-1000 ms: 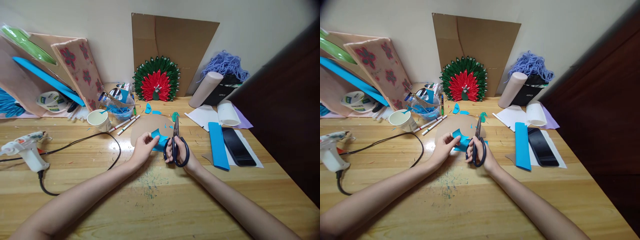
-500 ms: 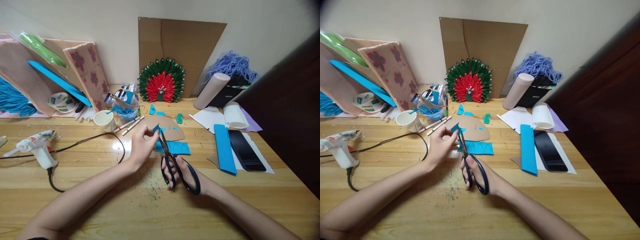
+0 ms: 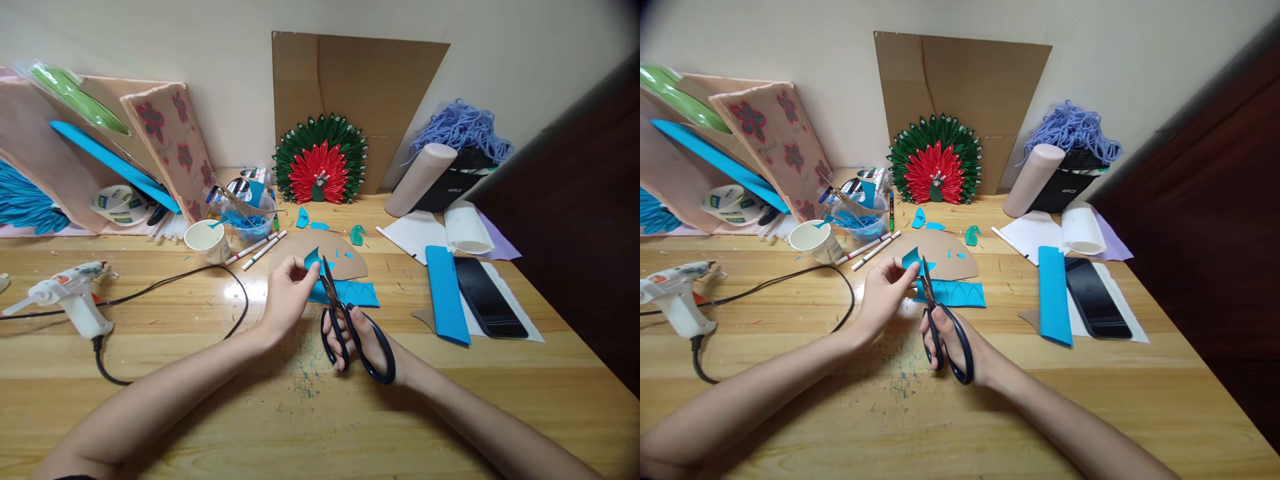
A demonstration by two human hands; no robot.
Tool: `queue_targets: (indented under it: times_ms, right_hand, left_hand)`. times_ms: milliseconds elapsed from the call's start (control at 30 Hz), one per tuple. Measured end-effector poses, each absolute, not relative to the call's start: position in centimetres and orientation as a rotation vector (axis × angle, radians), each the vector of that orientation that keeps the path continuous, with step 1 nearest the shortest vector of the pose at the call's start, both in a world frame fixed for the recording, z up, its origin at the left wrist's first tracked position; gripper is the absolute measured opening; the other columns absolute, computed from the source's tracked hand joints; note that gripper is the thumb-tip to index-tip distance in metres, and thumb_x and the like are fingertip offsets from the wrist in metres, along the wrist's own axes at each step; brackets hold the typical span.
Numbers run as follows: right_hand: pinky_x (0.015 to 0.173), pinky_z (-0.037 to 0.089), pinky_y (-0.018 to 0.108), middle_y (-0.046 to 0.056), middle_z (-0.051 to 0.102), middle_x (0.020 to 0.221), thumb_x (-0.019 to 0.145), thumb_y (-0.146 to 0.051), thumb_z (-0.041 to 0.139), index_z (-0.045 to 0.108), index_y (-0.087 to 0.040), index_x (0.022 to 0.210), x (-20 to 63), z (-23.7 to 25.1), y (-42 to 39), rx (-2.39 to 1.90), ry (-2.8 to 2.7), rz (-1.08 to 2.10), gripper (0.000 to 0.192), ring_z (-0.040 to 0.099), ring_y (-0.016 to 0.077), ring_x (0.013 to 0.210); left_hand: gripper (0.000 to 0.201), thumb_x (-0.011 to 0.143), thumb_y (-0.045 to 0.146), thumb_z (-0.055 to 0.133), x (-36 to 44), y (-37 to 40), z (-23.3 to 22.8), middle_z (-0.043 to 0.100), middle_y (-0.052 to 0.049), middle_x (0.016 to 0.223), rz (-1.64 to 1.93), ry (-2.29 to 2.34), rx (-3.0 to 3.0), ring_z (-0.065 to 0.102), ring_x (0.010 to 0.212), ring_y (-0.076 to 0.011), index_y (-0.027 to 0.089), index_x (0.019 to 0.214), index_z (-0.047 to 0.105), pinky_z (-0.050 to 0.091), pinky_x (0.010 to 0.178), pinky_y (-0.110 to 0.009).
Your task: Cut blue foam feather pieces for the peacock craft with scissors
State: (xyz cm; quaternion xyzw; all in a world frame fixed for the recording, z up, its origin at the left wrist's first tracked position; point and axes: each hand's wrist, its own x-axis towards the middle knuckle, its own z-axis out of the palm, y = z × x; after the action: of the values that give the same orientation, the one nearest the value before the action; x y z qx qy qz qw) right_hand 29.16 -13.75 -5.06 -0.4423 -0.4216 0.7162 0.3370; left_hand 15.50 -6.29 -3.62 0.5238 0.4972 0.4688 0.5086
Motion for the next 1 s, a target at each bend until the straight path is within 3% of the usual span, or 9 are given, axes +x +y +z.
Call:
queue_targets:
  times_ms: [200, 700, 1000]
  right_hand:
    - [0.047, 0.046, 0.025, -0.005, 0.046, 0.056, 0.066, -0.084, 0.031, 0.047, -0.018, 0.083, 29.00, -4.47, -13.71, -1.188, -1.122, 1.859, 0.070, 0.048, 0.0089, 0.041]
    - [0.044, 0.044, 0.024, -0.006, 0.045, 0.054, 0.060, -0.088, 0.030, 0.046, -0.018, 0.083, 28.88, -4.87, -13.84, -1.196, -1.118, 1.842, 0.076, 0.047, 0.0083, 0.040]
    - [0.041, 0.040, 0.022, -0.009, 0.038, 0.051, 0.048, -0.092, 0.035, 0.042, -0.020, 0.078, 28.37, -4.30, -13.85, -1.247, -1.084, 1.859, 0.078, 0.040, 0.0066, 0.038]
  left_hand:
    - [0.028, 0.076, 0.038, 0.062, 15.54, -6.51, -3.37, 0.052, 0.002, 0.062, 1.119, 1.193, 1.257, 0.049, 0.059, -0.0094, 0.016, 0.065, 0.049, 0.038, 0.055, -0.021]
    - [0.028, 0.076, 0.038, 0.061, 15.63, -6.50, -3.33, 0.054, 0.000, 0.062, 1.089, 1.206, 1.228, 0.053, 0.060, -0.0113, 0.016, 0.064, 0.050, 0.040, 0.053, -0.022]
    - [0.029, 0.074, 0.039, 0.062, 15.65, -6.41, -3.49, 0.054, 0.001, 0.062, 1.082, 1.196, 1.181, 0.053, 0.061, -0.0110, 0.016, 0.065, 0.049, 0.040, 0.055, -0.022]
